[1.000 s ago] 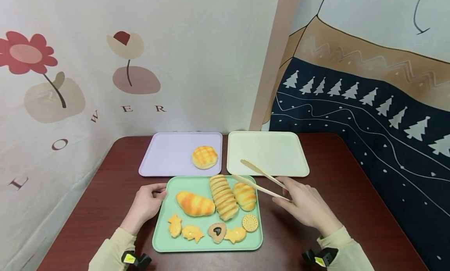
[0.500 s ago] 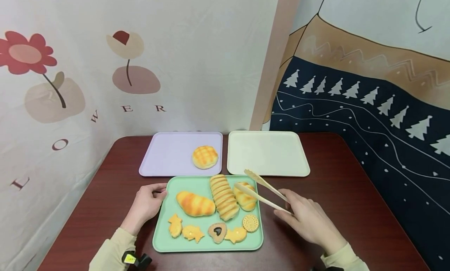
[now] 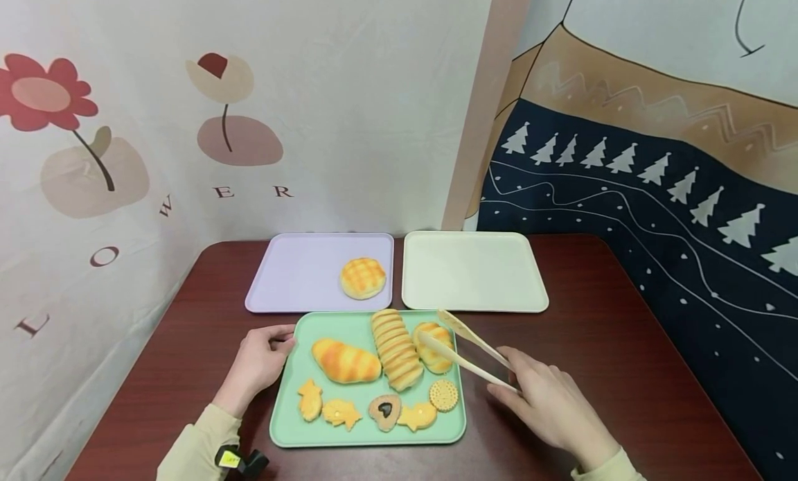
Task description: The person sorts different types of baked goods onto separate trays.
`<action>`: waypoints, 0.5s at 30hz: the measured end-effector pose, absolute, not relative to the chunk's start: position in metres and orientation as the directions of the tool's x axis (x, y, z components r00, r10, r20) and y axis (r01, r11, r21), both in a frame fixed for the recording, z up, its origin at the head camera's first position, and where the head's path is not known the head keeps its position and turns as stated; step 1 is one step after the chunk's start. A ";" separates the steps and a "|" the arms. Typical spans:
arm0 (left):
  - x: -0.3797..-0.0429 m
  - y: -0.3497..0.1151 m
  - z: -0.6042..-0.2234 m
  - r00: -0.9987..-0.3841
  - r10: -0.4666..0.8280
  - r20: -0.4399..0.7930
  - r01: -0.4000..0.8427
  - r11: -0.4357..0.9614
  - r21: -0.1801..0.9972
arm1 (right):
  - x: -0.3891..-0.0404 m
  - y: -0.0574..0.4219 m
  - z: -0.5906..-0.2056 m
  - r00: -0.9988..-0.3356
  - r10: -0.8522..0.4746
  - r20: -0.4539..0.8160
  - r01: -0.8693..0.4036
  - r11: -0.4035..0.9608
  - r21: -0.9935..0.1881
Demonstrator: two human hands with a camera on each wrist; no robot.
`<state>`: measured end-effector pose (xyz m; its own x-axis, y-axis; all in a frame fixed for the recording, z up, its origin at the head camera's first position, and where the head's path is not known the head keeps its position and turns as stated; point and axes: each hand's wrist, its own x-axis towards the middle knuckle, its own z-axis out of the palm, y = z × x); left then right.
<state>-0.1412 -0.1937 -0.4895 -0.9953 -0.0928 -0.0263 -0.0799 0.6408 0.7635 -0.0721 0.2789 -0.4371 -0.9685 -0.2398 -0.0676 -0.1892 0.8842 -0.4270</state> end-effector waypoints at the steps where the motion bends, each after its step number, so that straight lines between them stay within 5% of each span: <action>1: -0.141 -0.194 -0.490 -0.995 -0.093 -0.026 -0.080 0.641 0.764 | -0.071 0.278 -0.437 -0.968 -0.240 -0.068 -0.190 0.887 -0.422; 15: -0.143 -0.195 -0.492 -0.995 -0.097 -0.024 -0.081 0.644 0.761 | -0.062 0.272 -0.436 -0.971 -0.221 -0.093 -0.179 0.926 -0.332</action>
